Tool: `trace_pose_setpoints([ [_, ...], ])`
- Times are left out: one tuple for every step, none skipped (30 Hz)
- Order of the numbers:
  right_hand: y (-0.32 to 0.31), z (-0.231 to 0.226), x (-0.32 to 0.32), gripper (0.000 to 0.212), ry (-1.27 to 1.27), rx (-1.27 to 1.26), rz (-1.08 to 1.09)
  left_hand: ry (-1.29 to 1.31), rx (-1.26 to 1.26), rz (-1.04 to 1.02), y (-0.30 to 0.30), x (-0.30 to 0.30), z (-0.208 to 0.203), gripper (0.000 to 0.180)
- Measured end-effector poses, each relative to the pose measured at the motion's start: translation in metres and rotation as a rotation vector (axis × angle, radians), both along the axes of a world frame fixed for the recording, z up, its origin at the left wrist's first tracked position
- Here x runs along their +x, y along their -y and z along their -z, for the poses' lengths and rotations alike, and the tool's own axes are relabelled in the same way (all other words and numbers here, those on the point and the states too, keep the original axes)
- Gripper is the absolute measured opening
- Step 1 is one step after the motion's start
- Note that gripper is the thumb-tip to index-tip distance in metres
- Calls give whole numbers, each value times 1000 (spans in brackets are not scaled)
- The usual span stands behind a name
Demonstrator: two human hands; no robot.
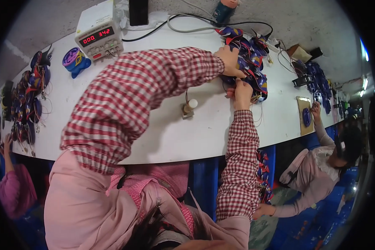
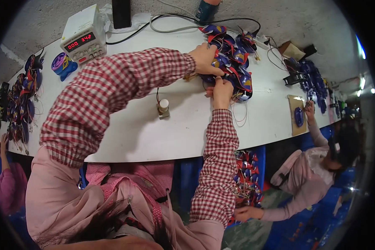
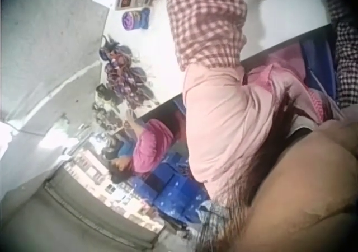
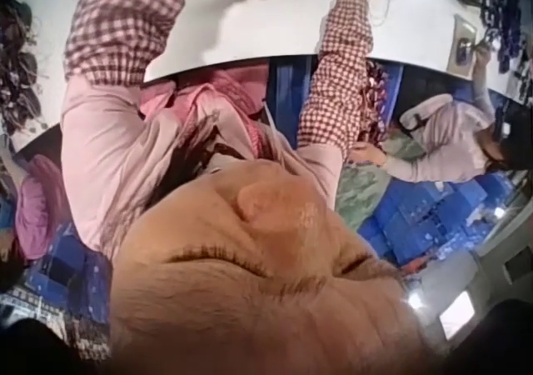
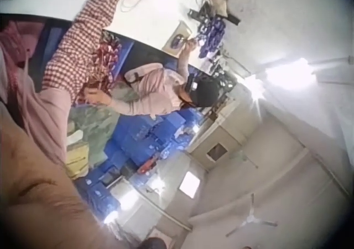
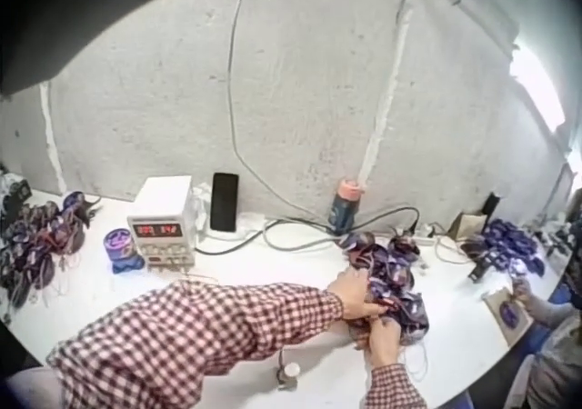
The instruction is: Assembling small electronic toy bases by connecting wires and fitting plastic components.
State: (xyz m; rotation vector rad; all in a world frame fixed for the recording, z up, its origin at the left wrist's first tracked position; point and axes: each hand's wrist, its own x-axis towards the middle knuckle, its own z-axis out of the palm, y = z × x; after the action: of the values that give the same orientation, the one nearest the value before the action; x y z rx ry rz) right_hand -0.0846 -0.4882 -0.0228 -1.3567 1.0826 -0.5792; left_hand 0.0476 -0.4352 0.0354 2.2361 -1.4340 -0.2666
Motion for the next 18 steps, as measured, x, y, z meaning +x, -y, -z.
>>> trace_pose_setpoints([
  [2, 0, 1, 28, 12, 37, 7, -3, 4, 0, 8, 0, 5, 93],
  [3, -1, 2, 25, 25, 75, 13, -13, 21, 0, 14, 0, 10, 92],
  [4, -2, 2, 24, 39, 113, 21, -21, 39, 2, 18, 0, 10, 91],
  [5, -3, 2, 24, 38, 118, 21, -29, 57, 3, 21, 1, 11, 90],
  [6, -2, 2, 22, 75, 178, 29, -29, 62, 2, 22, 2, 12, 90],
  [6, -2, 1, 21, 113, 239, 36, -51, 59, -8, 22, 4, 14, 88],
  [5, -3, 1, 19, 151, 300, 43, -72, 56, -18, 21, 7, 15, 87],
  [3, -5, -1, 19, 151, 304, 40, -94, 53, -30, 18, 9, 13, 85],
  [0, -9, -4, 18, 188, 342, -24, -94, 56, -34, 15, 15, 8, 85],
  [-4, -13, -9, 17, 229, 381, -84, -228, 130, 18, 9, 24, -5, 79],
  [-7, -18, -12, 16, 269, 418, -147, -362, 201, 67, 1, 34, -20, 73],
  [-10, -22, -13, 16, 272, 420, -150, -496, 270, 115, -8, 40, -29, 67],
  [-11, -25, -13, 16, 289, 424, -164, -492, 271, 110, -20, 45, -33, 67],
  [-12, -29, -13, 16, 307, 427, -180, -716, 53, 127, -32, 49, -36, 57],
  [-14, -35, -12, 16, 325, 429, -199, -931, -173, 140, -44, 51, -43, 47],
  [-14, -43, -12, 16, 331, 429, -209, -923, -177, 134, -52, 53, -51, 47],
  [-13, -52, -14, 15, 341, 381, -157, -967, -319, 109, -59, 54, -60, 42],
  [-12, -62, -16, 15, 349, 331, -109, -1007, -466, 81, -69, 55, -70, 38],
])
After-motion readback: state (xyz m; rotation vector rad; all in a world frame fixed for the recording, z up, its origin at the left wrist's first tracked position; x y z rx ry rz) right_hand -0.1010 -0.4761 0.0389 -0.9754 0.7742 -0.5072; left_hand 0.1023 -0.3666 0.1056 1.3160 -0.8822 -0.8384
